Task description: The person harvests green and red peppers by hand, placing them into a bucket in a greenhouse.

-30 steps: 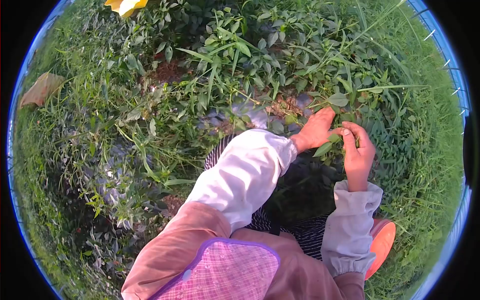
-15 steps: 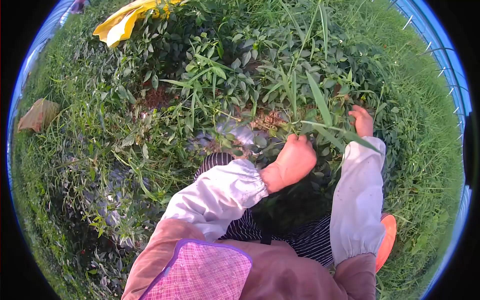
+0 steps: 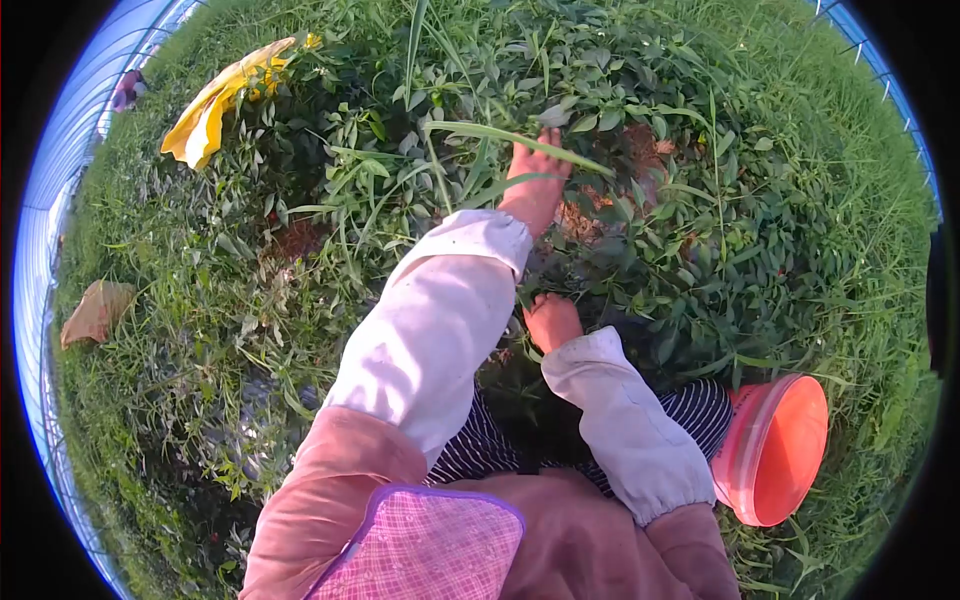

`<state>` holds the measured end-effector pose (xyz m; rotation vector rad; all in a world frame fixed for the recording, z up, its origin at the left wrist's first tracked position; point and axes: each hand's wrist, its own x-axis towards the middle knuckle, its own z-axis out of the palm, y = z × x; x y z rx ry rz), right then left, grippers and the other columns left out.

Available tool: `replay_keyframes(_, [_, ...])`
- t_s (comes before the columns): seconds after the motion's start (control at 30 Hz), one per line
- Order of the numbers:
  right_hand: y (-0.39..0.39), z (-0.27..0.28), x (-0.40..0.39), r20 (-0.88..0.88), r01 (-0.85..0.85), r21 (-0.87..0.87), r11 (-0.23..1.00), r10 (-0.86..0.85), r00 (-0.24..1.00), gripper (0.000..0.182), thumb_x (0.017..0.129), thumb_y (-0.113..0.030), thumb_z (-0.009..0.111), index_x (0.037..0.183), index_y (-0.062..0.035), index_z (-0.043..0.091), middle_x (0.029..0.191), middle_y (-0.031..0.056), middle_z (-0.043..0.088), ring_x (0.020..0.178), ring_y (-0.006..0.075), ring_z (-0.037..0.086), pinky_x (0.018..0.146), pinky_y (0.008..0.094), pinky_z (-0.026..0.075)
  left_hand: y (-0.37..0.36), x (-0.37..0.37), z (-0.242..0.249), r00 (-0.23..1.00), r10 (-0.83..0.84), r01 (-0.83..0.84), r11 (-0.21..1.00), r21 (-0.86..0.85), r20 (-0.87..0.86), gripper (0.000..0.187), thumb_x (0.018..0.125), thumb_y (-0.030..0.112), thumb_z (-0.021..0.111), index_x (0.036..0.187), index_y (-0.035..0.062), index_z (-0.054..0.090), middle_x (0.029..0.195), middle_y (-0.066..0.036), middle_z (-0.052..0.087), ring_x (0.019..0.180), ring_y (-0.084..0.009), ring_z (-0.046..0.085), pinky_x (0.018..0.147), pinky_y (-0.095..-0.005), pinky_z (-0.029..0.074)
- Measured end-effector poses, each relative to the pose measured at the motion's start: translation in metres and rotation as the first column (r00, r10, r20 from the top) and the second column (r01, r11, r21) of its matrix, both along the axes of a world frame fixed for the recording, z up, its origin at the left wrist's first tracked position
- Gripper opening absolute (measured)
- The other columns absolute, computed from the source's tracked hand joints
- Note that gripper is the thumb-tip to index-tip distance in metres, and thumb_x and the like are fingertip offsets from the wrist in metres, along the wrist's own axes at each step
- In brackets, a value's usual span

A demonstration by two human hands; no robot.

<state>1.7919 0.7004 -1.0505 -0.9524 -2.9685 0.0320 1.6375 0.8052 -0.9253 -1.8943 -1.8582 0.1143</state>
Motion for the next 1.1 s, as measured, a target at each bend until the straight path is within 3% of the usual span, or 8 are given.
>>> replay_keyframes(0.17, [-0.001, -0.105, 0.046, 0.172, -0.072, -0.051, 0.996, 0.080, 0.982, 0.015, 0.079, -0.018, 0.061, 0.085, -0.0116, 0.073, 0.085, 0.0074, 0.070, 0.083, 0.0260, 0.067, 0.068, 0.0409, 0.053, -0.043, -0.068, 0.003, 0.933, 0.221, -0.233, 0.972, 0.011, 0.283, 0.056, 0.077, 0.008, 0.062, 0.131, 0.0125, 0.049, 0.113, -0.018, 0.052, 0.105, -0.0329, 0.053, 0.084, -0.0405, 0.048])
replay_keyframes(0.33, [0.017, -0.018, 0.038, 0.246, 0.045, -0.357, 0.933, 0.047, 0.968, 0.017, 0.073, -0.012, 0.064, 0.086, -0.0088, 0.073, 0.085, 0.0118, 0.070, 0.084, 0.0310, 0.067, 0.072, 0.0429, 0.054, -0.086, -0.088, -0.023, 0.759, 0.241, -0.361, 0.929, 0.084, 0.605, 0.047, 0.074, 0.006, 0.062, 0.120, 0.0114, 0.055, 0.099, -0.016, 0.057, 0.095, -0.0356, 0.058, 0.078, -0.0442, 0.050])
replay_keyframes(0.43, [0.026, -0.014, 0.030, -0.179, 0.044, -0.562, 0.826, -0.174, 0.968, 0.014, 0.075, -0.012, 0.065, 0.086, -0.0043, 0.071, 0.083, 0.0150, 0.069, 0.077, 0.0312, 0.066, 0.068, 0.0406, 0.052, -0.104, -0.089, -0.041, 0.609, 0.169, -0.400, 0.909, 0.117, 0.775, 0.040, 0.077, 0.011, 0.062, 0.117, 0.0114, 0.058, 0.099, -0.016, 0.061, 0.094, -0.0355, 0.060, 0.080, -0.0447, 0.050])
replay_keyframes(0.53, [0.046, 0.033, 0.010, -0.235, -0.241, -0.960, 0.141, -0.873, 0.427, 0.016, 0.084, -0.015, 0.064, 0.091, -0.0015, 0.068, 0.073, 0.0091, 0.066, 0.055, 0.0158, 0.057, 0.048, 0.0276, 0.043, -0.106, -0.087, -0.047, 0.579, 0.131, -0.464, 0.864, 0.193, 0.805, 0.038, 0.080, 0.016, 0.063, 0.118, 0.0118, 0.059, 0.104, -0.016, 0.062, 0.095, -0.0362, 0.061, 0.081, -0.0444, 0.050])
replay_keyframes(0.67, [0.124, 0.098, -0.009, -0.306, -0.485, -0.800, 0.353, -0.936, -0.175, 0.021, 0.088, -0.022, 0.062, 0.096, -0.0026, 0.066, 0.065, 0.0003, 0.055, 0.048, 0.0074, 0.042, 0.042, 0.0208, 0.033, -0.105, -0.084, -0.045, 0.436, 0.144, -0.476, 0.875, 0.092, 0.888, 0.036, 0.082, 0.020, 0.063, 0.117, 0.0126, 0.059, 0.102, -0.014, 0.063, 0.094, -0.0352, 0.061, 0.080, -0.0438, 0.050])
replay_keyframes(0.8, [0.214, 0.059, -0.042, -0.711, -0.132, -0.699, 0.703, -0.662, 0.236, 0.015, 0.084, -0.014, 0.068, 0.092, -0.0026, 0.070, 0.077, 0.0036, 0.067, 0.064, 0.0123, 0.059, 0.062, 0.0250, 0.047, -0.109, -0.083, -0.047, 0.493, 0.091, -0.451, 0.877, 0.164, 0.865, 0.032, 0.084, 0.021, 0.064, 0.115, 0.0148, 0.060, 0.091, -0.005, 0.062, 0.075, -0.0259, 0.060, 0.068, -0.0374, 0.048])
replay_keyframes(0.9, [0.204, 0.034, -0.071, -0.288, 0.067, -0.726, 0.684, -0.392, 0.874, 0.021, 0.079, -0.002, 0.067, 0.100, 0.0002, 0.069, 0.088, 0.0109, 0.071, 0.080, 0.0168, 0.066, 0.073, 0.0291, 0.049, -0.114, -0.076, -0.043, 0.432, 0.126, -0.479, 0.871, 0.109, 0.893, 0.032, 0.084, 0.022, 0.065, 0.114, 0.0127, 0.061, 0.089, -0.005, 0.061, 0.076, -0.0255, 0.060, 0.068, -0.0372, 0.048])
replay_keyframes(1.1, [0.114, 0.087, -0.085, -0.233, 0.237, -0.358, 0.903, -0.333, 0.914, 0.035, 0.072, -0.028, 0.071, 0.098, -0.0054, 0.066, 0.094, 0.0152, 0.068, 0.089, 0.0335, 0.065, 0.078, 0.0432, 0.051, -0.115, -0.061, -0.041, 0.551, 0.144, -0.510, 0.838, 0.195, 0.822, 0.034, 0.083, 0.022, 0.065, 0.114, 0.0110, 0.061, 0.089, -0.010, 0.058, 0.083, -0.0296, 0.060, 0.070, -0.0407, 0.049])
